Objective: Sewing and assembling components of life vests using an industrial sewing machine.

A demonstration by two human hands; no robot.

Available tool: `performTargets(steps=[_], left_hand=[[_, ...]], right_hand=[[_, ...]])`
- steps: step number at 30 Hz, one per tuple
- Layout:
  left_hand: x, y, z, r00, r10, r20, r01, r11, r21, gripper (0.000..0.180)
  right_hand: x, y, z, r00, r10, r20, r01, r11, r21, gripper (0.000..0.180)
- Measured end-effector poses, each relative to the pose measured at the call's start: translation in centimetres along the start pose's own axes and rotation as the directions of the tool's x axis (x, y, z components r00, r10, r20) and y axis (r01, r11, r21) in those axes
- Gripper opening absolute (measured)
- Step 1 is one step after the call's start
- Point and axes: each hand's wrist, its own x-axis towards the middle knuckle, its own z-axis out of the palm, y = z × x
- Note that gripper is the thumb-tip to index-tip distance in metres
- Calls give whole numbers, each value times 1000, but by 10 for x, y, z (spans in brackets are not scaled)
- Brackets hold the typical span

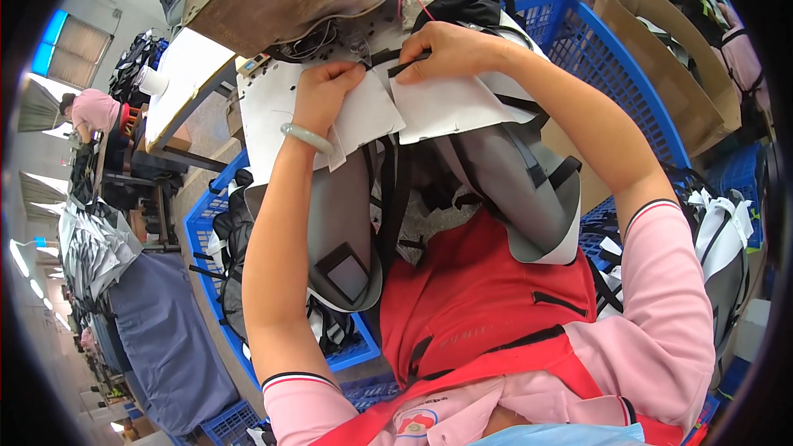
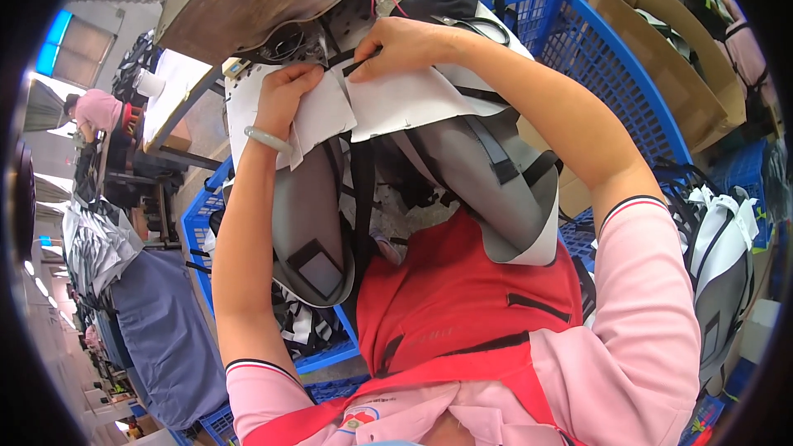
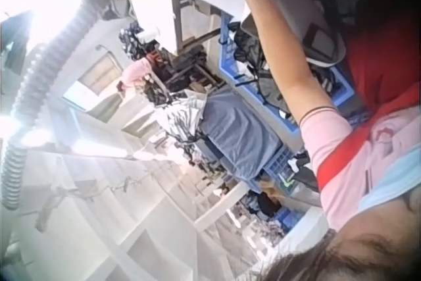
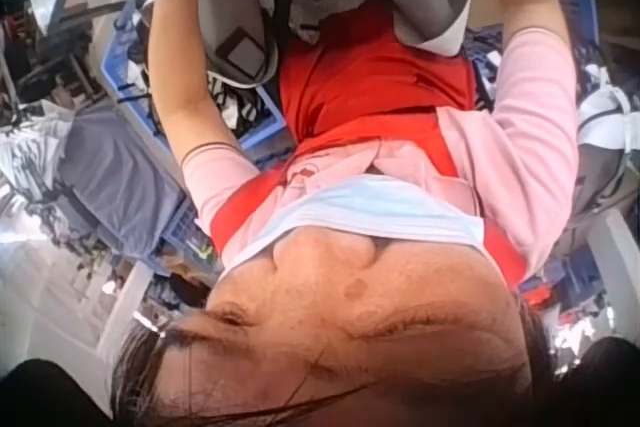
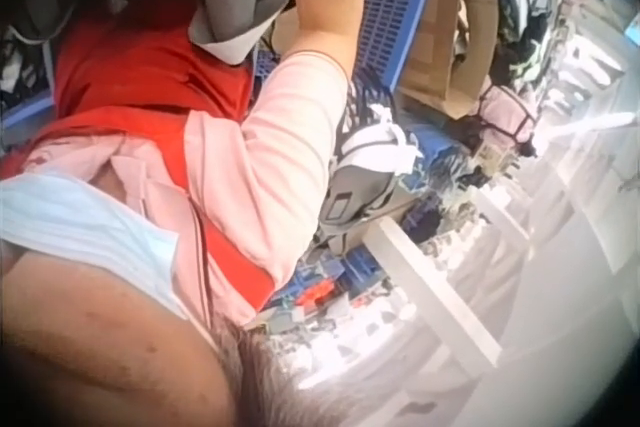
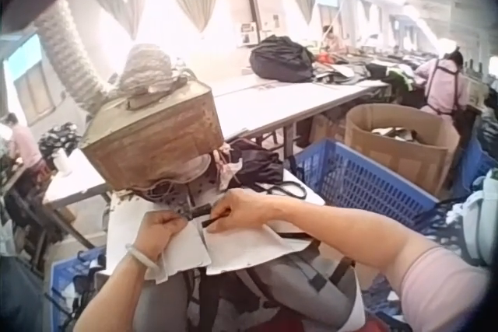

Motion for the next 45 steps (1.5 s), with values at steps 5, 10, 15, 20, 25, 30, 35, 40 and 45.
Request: performTargets(steps=[5, 10, 15, 20, 25, 30, 35, 40, 45], left_hand=[[6, -7, -4, 999, -23, 24, 24, 998, -64, 26], [-10, -17, -37, 984, 37, -177, -54, 994, -90, 26], [-79, -41, -45, 989, 83, -118, -108, 968, -224, 17], [-136, -111, 25, 991, -58, 122, 94, 946, -312, 17], [-145, -176, 78, 940, -43, 338, 121, 969, -214, 15], [-149, -215, 112, 886, 41, 462, -33, 999, -27, 20], [-170, -269, 149, 850, 167, 499, -336, 902, 271, 21], [-184, -300, 161, 812, 112, 573, -376, 851, 366, 24], [-180, -301, 151, 856, 94, 508, -282, 909, 307, 24]], right_hand=[[3, 4, -3, 1000, -4, -28, 4, 1000, -17, 36], [-25, 15, -15, 976, 39, -214, -38, 999, 9, 34], [-112, 5, -13, 901, -216, -375, 166, 973, -163, 31], [-225, -44, -33, 771, -360, -525, 40, 851, -524, 32], [-332, -112, -95, 606, -323, -726, -340, 721, -604, 32], [-507, -173, -162, 120, 121, -985, -256, 963, 87, 32], [-738, -185, -110, -68, 490, -869, -546, 711, 443, 42], [-876, -120, 75, -611, 760, -219, -183, 133, 974, 31], [-920, -82, 154, -800, 587, -122, -424, -409, 808, 49]])
